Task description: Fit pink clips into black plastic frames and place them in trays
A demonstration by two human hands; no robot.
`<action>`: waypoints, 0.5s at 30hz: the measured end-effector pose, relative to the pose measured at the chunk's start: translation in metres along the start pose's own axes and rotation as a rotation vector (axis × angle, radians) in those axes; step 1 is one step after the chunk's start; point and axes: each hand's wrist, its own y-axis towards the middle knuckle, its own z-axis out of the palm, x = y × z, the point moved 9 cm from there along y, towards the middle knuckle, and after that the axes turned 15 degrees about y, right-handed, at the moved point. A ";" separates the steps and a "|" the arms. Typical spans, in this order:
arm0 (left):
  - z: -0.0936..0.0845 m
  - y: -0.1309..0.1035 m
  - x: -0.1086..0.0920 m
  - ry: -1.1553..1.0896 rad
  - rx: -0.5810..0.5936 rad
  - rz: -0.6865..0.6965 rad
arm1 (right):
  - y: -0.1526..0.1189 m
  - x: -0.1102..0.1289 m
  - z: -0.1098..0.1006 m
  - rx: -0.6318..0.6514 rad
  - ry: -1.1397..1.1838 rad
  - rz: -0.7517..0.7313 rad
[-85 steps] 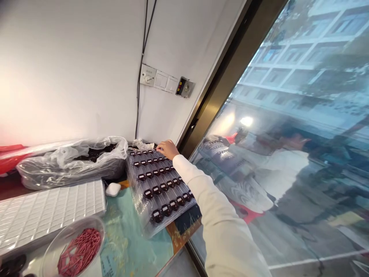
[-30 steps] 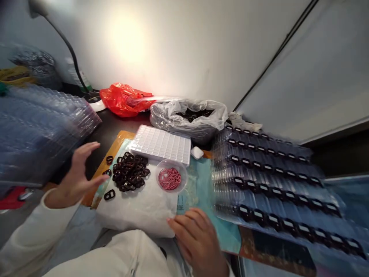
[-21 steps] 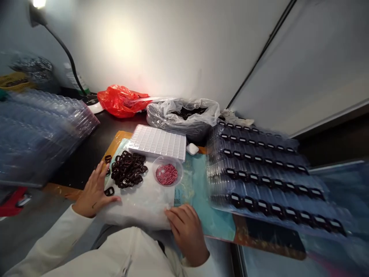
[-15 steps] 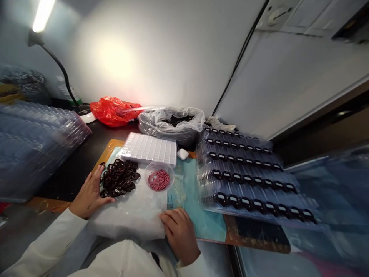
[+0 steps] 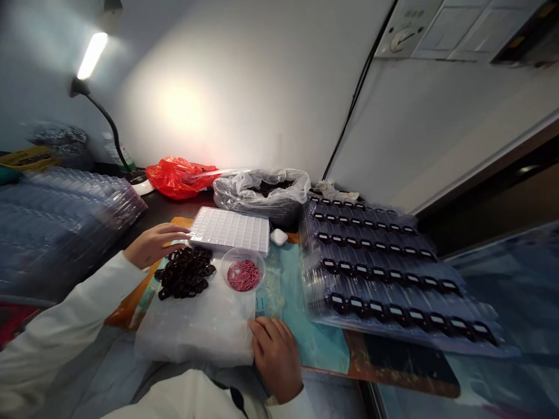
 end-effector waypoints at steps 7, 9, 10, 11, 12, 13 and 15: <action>0.040 0.021 0.011 0.110 0.115 0.069 | -0.001 -0.002 -0.002 -0.067 -0.067 0.016; 0.041 0.018 0.013 0.107 0.111 0.055 | -0.001 -0.002 -0.004 -0.095 -0.086 0.019; 0.040 0.017 0.014 0.103 0.110 0.048 | -0.001 -0.002 -0.004 -0.103 -0.093 0.019; 0.040 0.017 0.015 0.099 0.111 0.044 | -0.001 -0.002 -0.005 -0.106 -0.099 0.019; 0.040 0.017 0.015 0.096 0.115 0.042 | -0.001 -0.002 -0.005 -0.107 -0.105 0.019; 0.039 0.018 0.015 0.094 0.121 0.042 | 0.000 -0.001 -0.005 -0.107 -0.109 0.019; 0.038 0.019 0.016 0.092 0.131 0.039 | 0.000 0.000 -0.005 -0.105 -0.115 0.015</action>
